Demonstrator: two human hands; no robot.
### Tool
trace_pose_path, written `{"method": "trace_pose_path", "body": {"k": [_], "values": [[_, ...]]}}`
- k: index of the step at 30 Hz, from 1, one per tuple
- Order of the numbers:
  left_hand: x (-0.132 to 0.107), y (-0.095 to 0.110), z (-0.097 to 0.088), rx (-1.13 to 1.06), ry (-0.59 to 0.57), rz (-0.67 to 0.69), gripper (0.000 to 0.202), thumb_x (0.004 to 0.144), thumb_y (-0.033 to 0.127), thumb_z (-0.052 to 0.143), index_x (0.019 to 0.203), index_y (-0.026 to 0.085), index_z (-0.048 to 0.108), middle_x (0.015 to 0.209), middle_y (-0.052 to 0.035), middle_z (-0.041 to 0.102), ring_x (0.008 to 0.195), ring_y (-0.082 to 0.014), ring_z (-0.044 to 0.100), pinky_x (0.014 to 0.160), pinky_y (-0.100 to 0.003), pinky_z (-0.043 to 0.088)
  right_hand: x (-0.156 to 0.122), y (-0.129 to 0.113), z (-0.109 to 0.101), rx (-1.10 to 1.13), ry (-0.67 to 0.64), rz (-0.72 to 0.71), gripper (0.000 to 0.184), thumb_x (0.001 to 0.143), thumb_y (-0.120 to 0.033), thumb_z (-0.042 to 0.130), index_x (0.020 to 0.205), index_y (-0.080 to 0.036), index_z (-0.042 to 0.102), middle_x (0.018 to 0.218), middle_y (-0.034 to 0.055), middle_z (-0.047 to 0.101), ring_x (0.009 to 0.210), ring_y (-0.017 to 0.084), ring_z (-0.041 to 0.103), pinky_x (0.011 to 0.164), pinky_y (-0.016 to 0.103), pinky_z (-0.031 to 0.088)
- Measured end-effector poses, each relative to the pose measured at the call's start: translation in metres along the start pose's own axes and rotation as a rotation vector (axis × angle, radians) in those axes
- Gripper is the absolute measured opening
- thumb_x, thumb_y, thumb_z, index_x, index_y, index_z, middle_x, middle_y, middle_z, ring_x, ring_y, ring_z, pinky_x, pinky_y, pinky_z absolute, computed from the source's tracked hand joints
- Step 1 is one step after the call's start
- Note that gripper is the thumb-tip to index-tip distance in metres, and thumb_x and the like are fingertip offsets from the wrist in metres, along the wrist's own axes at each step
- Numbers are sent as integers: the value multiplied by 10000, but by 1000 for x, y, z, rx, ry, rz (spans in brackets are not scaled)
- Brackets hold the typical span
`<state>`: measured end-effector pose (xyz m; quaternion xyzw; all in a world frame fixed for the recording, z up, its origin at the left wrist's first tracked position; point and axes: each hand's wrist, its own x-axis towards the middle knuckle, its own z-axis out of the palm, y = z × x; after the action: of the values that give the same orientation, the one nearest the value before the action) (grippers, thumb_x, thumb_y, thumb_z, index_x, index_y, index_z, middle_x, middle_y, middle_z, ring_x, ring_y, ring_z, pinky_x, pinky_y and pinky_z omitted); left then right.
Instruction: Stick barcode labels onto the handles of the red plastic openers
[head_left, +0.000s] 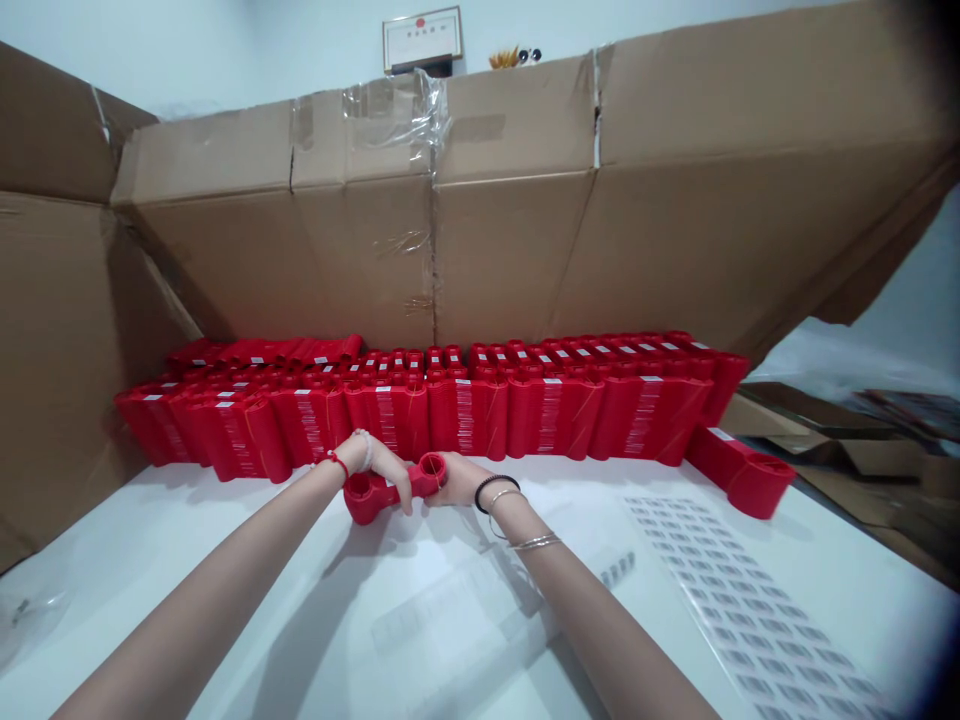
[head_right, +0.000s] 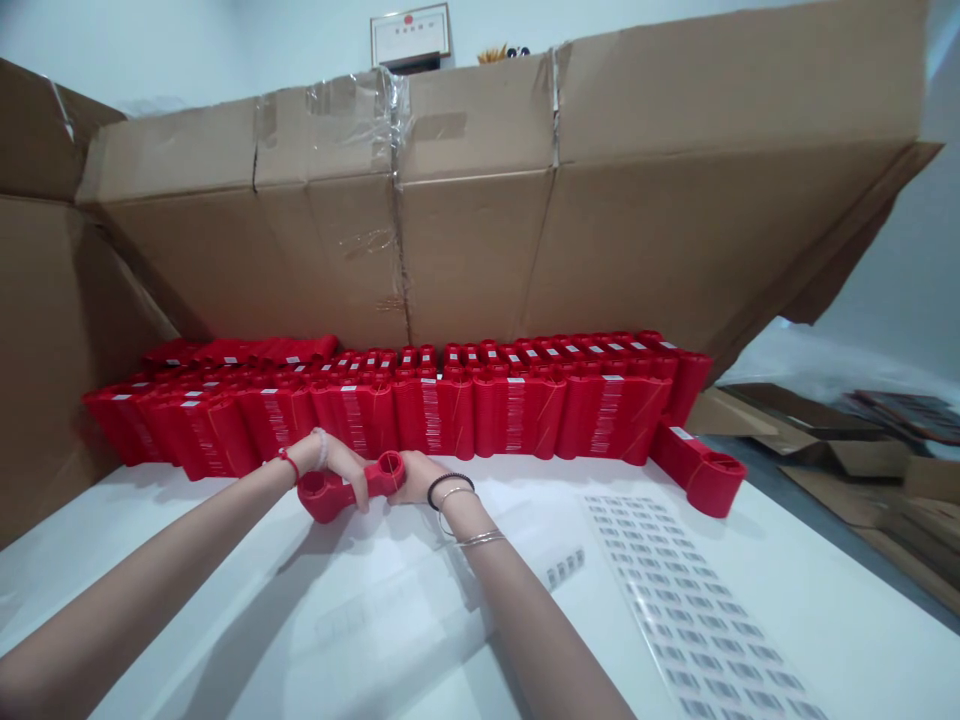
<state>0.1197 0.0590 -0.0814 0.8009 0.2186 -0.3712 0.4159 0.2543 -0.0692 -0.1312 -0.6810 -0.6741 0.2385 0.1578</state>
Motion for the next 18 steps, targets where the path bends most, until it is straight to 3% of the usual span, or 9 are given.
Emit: {"method": "trace_pose_path", "body": {"k": [6, 11, 15, 18], "values": [[-15, -12, 11, -99, 50, 170, 204, 822, 216, 693, 969, 124, 586, 852, -13, 600, 688, -113, 563, 607, -238, 475, -2, -2, -5, 55, 19, -16, 382, 763, -241, 781, 1092, -131, 620, 979, 45, 654, 835, 166, 628, 722, 308, 533], [-31, -23, 17, -198, 75, 293, 285, 771, 257, 720, 986, 143, 571, 851, -20, 608, 694, -124, 574, 609, -249, 463, -3, -3, -13, 111, 37, -17, 515, 708, -316, 830, 1140, -140, 613, 1076, 68, 644, 851, 172, 628, 706, 294, 530], [-36, -26, 26, -287, 107, 388, 429, 752, 484, 756, 987, 161, 601, 934, -37, 629, 765, -129, 579, 707, -264, 473, -1, 1, -13, 155, -14, 14, 488, 731, -292, 809, 1146, -132, 608, 981, 46, 661, 773, 150, 633, 639, 260, 517], [-34, -24, 34, -361, 170, 422, 607, 806, 742, 552, 968, 161, 625, 964, -54, 649, 829, -159, 588, 799, -282, 471, -3, 1, -14, 183, -60, 37, 466, 723, -292, 816, 1110, -132, 612, 899, 25, 666, 712, 134, 627, 598, 244, 508]]}}
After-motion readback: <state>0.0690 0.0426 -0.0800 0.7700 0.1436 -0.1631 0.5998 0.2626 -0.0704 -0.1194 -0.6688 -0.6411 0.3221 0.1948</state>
